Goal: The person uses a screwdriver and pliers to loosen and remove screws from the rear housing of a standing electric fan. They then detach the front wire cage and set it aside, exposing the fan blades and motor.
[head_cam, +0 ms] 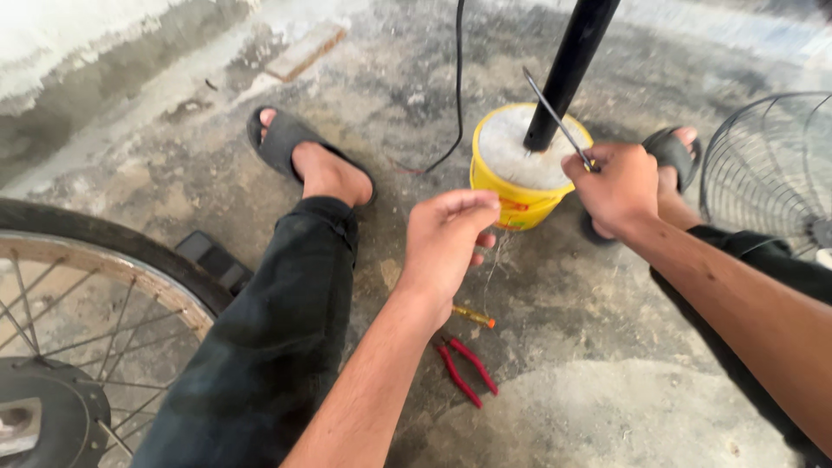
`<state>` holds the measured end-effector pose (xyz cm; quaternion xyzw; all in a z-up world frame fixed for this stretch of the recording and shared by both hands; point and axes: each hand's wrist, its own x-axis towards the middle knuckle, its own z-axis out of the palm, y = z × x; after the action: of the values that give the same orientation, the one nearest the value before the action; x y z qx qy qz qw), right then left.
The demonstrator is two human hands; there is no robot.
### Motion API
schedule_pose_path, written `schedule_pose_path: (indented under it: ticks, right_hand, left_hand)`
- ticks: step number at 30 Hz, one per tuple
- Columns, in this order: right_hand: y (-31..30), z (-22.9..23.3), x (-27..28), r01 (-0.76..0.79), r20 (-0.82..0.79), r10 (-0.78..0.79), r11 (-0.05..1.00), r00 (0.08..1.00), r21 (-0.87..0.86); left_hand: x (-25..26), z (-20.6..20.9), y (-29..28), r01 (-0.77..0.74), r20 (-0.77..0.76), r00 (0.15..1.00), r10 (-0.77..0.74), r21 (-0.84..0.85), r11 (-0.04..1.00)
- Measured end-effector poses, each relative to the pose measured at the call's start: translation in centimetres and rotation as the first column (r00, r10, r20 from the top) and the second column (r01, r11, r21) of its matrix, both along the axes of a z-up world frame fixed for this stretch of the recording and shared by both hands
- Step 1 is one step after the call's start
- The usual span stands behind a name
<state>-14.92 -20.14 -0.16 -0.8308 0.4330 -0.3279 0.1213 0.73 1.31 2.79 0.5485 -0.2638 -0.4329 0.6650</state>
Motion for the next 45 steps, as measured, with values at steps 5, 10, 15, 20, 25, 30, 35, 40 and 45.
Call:
schedule_pose_path:
  ticks: [5,10,15,20,25,30,35,40,45]
  right_hand:
    - [2.1,4.9,-1.7,-0.036,0.134,0.005,0.972,0.991,0.23]
    - [4.9,10.4,-2.8,-0.029,0.248,-0.056,0.945,0.967,0.325]
    - [7.5,14.2,-4.5,-0.174,0.517,-0.121,0.857,0.848,0.486]
    - [9.2,17.4,-5.4,-0.276,0.64,-0.156,0.808,0.752,0.521]
    - [8.5,19.5,-6.7,-0.376,0.693,-0.164,0.742,0.702,0.556]
    - [5.1,20.7,-8.5,-0.671,0.84,0.024,0.615,0.541,0.415]
    - [4.3,21.7,-9.5,-0.779,0.889,0.108,0.536,0.445,0.324]
    - [5.5,23.0,-10.0,-0.651,0.83,0.038,0.642,0.556,0.406]
    - [4.9,23.4,-10.4,-0.763,0.847,0.221,0.58,0.483,0.284]
  left_hand:
    - [0.2,1.2,2.0,-0.019,-0.015,1.0,0.019,0.029,0.999]
    - [0.6,2.1,4.0,-0.042,0.025,0.999,0.04,0.095,0.995]
    - [0.6,4.3,4.7,-0.064,0.094,0.994,0.054,0.107,0.992]
    - [0.6,11.3,3.2,-0.023,0.325,0.945,0.032,-0.032,0.999]
    - [-0.2,22.0,2.2,-0.047,0.746,0.658,0.098,-0.089,0.995]
    - [-1.6,32.0,0.1,0.134,0.872,0.318,0.373,-0.43,0.893]
    - [-2.1,39.4,-2.9,0.244,0.809,-0.05,0.586,-0.559,0.793]
    - [-3.3,42.8,-6.7,0.233,0.709,-0.285,0.645,-0.602,0.764]
    - [-4.5,44.7,-10.4,0.274,0.64,-0.442,0.628,-0.571,0.774]
